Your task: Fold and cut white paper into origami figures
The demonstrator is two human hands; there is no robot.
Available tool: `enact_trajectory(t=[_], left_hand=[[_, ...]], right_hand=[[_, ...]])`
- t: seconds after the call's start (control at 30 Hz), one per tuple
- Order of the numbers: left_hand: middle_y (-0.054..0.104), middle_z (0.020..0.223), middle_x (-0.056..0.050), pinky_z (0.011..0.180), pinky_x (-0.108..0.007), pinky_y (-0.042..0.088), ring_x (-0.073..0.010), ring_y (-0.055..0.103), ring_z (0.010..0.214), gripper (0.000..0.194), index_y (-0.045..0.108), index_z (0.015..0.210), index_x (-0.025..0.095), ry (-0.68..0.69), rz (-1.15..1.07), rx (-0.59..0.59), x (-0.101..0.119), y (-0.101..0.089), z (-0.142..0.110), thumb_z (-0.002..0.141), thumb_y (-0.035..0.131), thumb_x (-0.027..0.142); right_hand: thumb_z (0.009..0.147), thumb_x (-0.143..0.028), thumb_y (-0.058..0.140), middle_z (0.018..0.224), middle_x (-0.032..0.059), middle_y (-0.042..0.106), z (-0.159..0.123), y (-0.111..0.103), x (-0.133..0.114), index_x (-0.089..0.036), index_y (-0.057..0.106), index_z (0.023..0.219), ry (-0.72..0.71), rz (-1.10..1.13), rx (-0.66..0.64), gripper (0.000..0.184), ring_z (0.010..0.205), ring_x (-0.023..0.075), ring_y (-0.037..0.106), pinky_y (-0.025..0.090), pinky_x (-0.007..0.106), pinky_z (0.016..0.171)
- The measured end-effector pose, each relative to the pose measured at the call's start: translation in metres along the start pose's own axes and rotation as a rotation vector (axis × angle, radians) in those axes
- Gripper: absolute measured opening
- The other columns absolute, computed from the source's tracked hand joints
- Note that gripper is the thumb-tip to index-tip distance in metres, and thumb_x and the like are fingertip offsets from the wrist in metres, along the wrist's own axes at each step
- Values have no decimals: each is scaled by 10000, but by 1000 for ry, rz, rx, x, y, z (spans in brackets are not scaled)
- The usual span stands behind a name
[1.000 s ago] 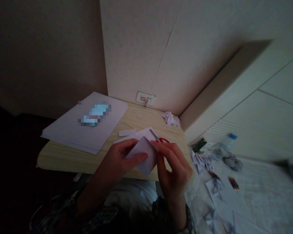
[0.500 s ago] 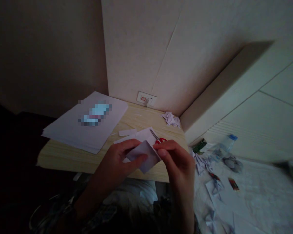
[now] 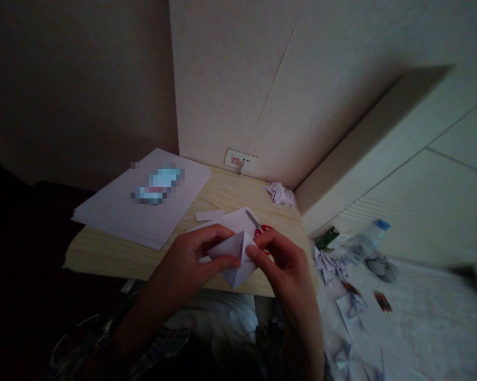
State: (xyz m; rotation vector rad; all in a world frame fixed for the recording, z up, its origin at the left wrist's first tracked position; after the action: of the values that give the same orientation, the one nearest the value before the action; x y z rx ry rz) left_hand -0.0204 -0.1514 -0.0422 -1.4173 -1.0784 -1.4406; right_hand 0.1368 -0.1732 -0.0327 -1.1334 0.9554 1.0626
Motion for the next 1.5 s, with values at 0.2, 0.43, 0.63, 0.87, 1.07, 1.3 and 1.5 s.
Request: enact_trajectory(t=[0.2,0.43,0.63,0.87,1.07,1.3,1.5], left_hand=[[746,777,13,697,-261,517,-210,684,779,159,717,769,216,-9,-9,39,-3,0,0,624,762,167],[728,797,28,693,-226,523,-175,669,758,161,713,799,223,32,28,80,-3,1,-2,653,768,181],[716,822,26,682,-208,535,-162,674,768,186,705,837,210,33,-62,91,-5,1,0,666,765,168],[696,805,35,692,-209,525,-151,657,764,180,690,832,209,11,-96,49,-10,2,2,673,760,160],[702,827,21,690,-241,516,-177,672,788,210,657,864,207,-8,-2,57,-6,4,0,675,748,204],[662,713,47,619,-245,487,-166,660,689,223,596,894,220,-30,90,17,-4,7,-3,714,727,236],[613,646,81,606,-224,478,-144,640,654,239,582,892,227,-30,65,-12,-6,7,-1,703,726,204]], right_hand=[[779,-255,676,639,-22,617,-2,0,-1,-203,626,667,-17,-19,36,133,643,148,564,425,259,602],[811,-250,660,644,-23,606,-4,1,-2,-209,617,677,-39,-60,59,147,659,149,560,435,266,638],[822,-278,654,719,-7,693,-4,-2,0,-206,684,772,-61,-21,13,93,698,164,623,455,263,632],[823,-266,653,675,-14,668,-4,-5,3,-203,662,719,-54,-5,14,122,672,155,612,457,254,627],[789,-244,685,722,-11,673,-2,0,-3,-195,686,769,-80,-99,-5,53,711,156,601,442,254,662],[799,-204,672,633,-37,617,-3,7,-7,-201,633,651,-116,-151,54,153,644,134,563,402,238,616],[807,-188,676,680,-37,658,-3,8,-7,-203,663,714,-127,-128,9,95,677,130,593,413,228,636]])
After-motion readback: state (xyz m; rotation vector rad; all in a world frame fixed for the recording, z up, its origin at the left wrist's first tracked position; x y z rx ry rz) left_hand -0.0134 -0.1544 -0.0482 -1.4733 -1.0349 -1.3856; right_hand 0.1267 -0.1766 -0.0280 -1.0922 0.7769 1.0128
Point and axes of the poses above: each hand's wrist, its own z-axis towards the middle knuckle, its own y-axis out of the palm, x = y × z, the point moved 3 cm from there along z, towards the middle knuckle
